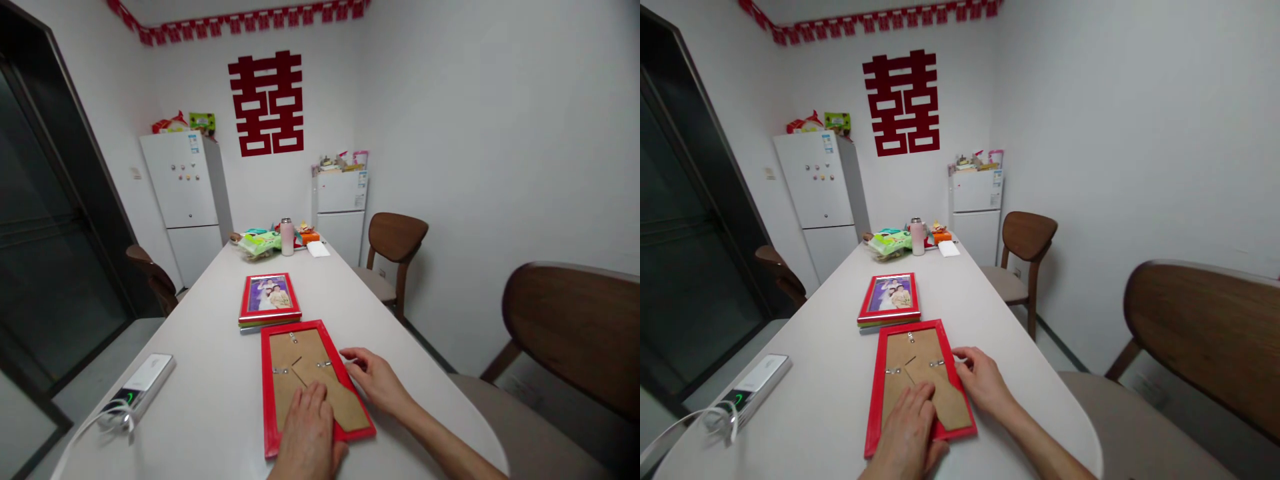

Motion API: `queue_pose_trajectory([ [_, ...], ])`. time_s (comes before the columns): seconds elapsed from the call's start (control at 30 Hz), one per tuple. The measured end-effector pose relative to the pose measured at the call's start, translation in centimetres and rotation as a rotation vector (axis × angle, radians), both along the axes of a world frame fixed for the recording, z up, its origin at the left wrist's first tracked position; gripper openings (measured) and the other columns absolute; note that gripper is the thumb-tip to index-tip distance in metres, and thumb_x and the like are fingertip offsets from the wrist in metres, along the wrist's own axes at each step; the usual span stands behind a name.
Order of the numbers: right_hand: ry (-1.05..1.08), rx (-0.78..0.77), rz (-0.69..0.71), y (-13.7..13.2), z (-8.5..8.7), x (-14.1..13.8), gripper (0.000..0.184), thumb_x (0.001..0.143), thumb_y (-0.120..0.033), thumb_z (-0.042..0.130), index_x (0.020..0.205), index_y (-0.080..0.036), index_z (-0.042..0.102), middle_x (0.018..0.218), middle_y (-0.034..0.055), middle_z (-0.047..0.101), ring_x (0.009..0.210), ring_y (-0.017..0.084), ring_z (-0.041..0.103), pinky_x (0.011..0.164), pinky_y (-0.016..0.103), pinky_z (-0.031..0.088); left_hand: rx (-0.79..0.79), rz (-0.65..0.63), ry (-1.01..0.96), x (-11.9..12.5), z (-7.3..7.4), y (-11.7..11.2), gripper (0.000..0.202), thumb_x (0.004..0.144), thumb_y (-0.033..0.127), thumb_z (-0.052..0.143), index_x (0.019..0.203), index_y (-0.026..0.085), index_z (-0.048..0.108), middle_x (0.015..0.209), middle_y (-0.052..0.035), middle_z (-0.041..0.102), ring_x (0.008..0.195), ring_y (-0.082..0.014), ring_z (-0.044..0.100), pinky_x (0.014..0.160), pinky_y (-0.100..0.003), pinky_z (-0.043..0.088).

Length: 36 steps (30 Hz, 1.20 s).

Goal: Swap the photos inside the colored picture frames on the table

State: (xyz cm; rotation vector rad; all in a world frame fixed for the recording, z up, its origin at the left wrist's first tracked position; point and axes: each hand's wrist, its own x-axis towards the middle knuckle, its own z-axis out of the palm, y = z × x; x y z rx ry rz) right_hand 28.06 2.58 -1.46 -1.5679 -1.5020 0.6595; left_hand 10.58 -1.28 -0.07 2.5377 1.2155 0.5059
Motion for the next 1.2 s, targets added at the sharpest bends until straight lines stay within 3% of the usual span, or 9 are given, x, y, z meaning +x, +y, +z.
queue_pose_trajectory([
  [0.17,0.575,-0.042,-0.036,-1.8,0.9,-0.8,0.035,0.070,-0.037,0.046,0.096,-0.015,0.054,0.090,0.0076,0.062,0.080,0.018,0.058,0.072,0.031,0.045,0.051,-0.072,-0.176,-0.3,1.9,-0.2,0.025,0.066,0.020,0.056,0.090,0.015,0.053,0.117,-0.0156,0.051,0.108,-0.0277,0.045,0.089,-0.046,0.039],
  [0.27,0.950,-0.049,0.105,-3.2,1.5,-3.1,0.039,0.071,-0.045,0.047,0.094,-0.015,0.055,0.083,0.0072,0.063,0.074,0.018,0.058,0.066,0.032,0.045,0.038,-0.021,-0.459,0.2,4.4,-0.7,0.010,0.074,0.026,0.050,0.079,0.018,0.051,0.117,-0.0122,0.049,0.108,-0.0248,0.045,0.088,-0.044,0.039],
  [0.4,1.251,-0.184,0.196,-3.8,1.9,-6.9,0.040,0.072,-0.047,0.047,0.099,-0.018,0.050,0.076,0.0031,0.061,0.063,0.013,0.057,0.058,0.028,0.044,-0.145,0.094,-0.948,1.8,6.2,-1.2,0.019,0.077,0.036,0.047,0.083,0.019,0.049,0.111,-0.0082,0.051,0.106,-0.0236,0.046,0.087,-0.039,0.039],
  [0.5,1.408,-0.047,0.076,-3.5,2.2,-7.5,0.034,0.073,-0.040,0.048,0.102,-0.022,0.046,0.080,0.0002,0.061,0.067,0.012,0.058,0.061,0.026,0.045,-0.267,0.144,-1.153,2.6,6.4,-1.2,0.025,0.073,0.038,0.054,0.088,0.018,0.050,0.092,-0.0028,0.057,0.091,-0.0183,0.054,0.077,-0.027,0.044],
  [0.6,1.233,0.062,-0.053,-2.9,2.8,-4.8,0.036,0.076,-0.033,0.043,0.111,-0.023,0.038,0.088,-0.0002,0.061,0.073,0.014,0.059,0.065,0.028,0.047,-0.277,0.135,-1.264,3.1,7.0,-0.2,0.033,0.067,0.030,0.063,0.094,0.021,0.048,0.084,0.0025,0.058,0.079,-0.0113,0.057,0.068,-0.019,0.045],
  [0.7,0.679,0.017,-0.138,-1.7,3.9,0.2,0.036,0.083,-0.035,0.031,0.116,-0.022,0.035,0.093,0.0007,0.060,0.075,0.014,0.059,0.065,0.030,0.049,-0.409,0.075,-1.259,3.8,7.3,1.5,0.047,0.066,0.025,0.065,0.106,0.022,0.041,0.090,0.0010,0.060,0.086,-0.0131,0.057,0.076,-0.026,0.045],
  [0.83,0.431,-0.032,-0.196,0.5,5.0,6.4,0.035,0.081,-0.039,0.041,0.109,-0.018,0.045,0.097,0.0025,0.057,0.082,0.016,0.056,0.069,0.032,0.048,-0.621,0.093,-1.044,5.2,5.0,4.2,0.051,0.064,0.033,0.062,0.108,0.016,0.041,0.097,-0.0055,0.062,0.090,-0.0166,0.057,0.083,-0.033,0.042],
  [1.03,0.038,-0.164,-0.275,3.4,4.0,10.5,0.029,0.081,-0.031,0.045,0.104,-0.015,0.049,0.105,0.0047,0.051,0.089,0.018,0.052,0.074,0.036,0.045,-0.507,0.168,-0.711,6.5,-0.2,6.8,0.052,0.064,0.039,0.053,0.109,0.014,0.043,0.094,-0.0087,0.064,0.084,-0.0194,0.060,0.075,-0.031,0.045],
  [1.2,-0.266,-0.249,-0.303,5.4,2.4,11.5,0.027,0.081,-0.030,0.045,0.104,-0.017,0.049,0.107,0.0057,0.051,0.091,0.017,0.051,0.077,0.037,0.043,-0.339,0.235,-0.482,6.3,-0.2,8.1,0.036,0.062,0.035,0.057,0.094,0.018,0.055,0.079,-0.0059,0.065,0.077,-0.0241,0.059,0.071,-0.035,0.041],
])
